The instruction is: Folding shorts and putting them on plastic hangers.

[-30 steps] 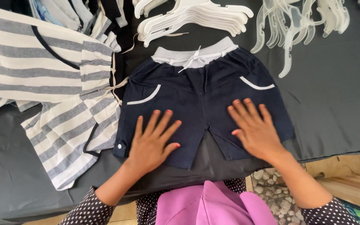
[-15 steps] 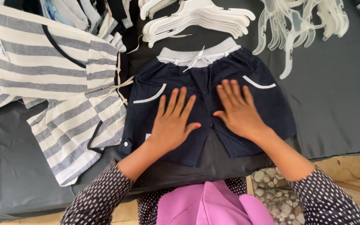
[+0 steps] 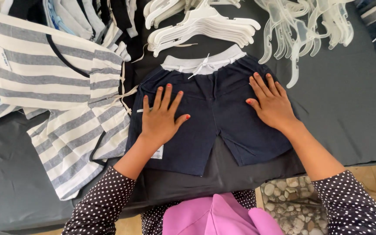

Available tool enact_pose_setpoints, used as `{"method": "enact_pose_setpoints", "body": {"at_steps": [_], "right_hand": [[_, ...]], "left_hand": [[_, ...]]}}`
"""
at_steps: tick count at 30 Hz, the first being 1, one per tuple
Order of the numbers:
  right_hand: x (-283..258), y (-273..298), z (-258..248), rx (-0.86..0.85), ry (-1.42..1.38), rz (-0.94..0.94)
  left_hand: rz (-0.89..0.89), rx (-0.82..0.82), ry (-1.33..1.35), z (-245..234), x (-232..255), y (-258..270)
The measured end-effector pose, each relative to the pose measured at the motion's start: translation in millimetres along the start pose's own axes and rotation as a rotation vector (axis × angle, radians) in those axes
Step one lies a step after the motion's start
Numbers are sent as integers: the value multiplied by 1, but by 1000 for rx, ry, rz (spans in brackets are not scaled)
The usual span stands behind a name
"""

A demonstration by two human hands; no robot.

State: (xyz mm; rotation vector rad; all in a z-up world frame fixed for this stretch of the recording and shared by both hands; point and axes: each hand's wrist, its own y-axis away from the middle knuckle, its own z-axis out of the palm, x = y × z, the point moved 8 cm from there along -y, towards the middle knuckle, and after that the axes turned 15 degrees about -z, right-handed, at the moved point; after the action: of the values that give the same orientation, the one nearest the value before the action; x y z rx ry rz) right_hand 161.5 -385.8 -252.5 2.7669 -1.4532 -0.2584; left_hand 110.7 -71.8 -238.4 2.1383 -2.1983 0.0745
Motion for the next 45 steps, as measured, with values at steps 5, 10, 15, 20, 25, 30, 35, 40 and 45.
{"method": "enact_pose_setpoints", "body": {"at_steps": [5, 10, 15, 20, 25, 30, 35, 40, 45], "right_hand": [[-15, -28, -10, -49, 37, 85], [-78, -85, -24, 49, 8, -70], [-59, -101, -9, -5, 39, -82], [-38, -79, 1, 59, 61, -76], [-27, -29, 2, 170, 48, -75], [1, 38, -13, 541, 198, 4], [22, 85, -20, 505, 215, 285], [35, 89, 2, 506, 1, 293], [-2, 71, -23, 507, -407, 183]], "left_hand": [[-10, -4, -68, -17, 16, -20], [194, -8, 43, -11, 74, -55], [216, -62, 89, 9, 74, -66], [206, -74, 104, 8, 73, -63], [214, -80, 105, 9, 72, -63], [222, -60, 115, 11, 72, -64], [228, -44, 121, 12, 71, -63], [223, -55, 111, 7, 65, -59], [207, -70, 88, 7, 55, -56]]}}
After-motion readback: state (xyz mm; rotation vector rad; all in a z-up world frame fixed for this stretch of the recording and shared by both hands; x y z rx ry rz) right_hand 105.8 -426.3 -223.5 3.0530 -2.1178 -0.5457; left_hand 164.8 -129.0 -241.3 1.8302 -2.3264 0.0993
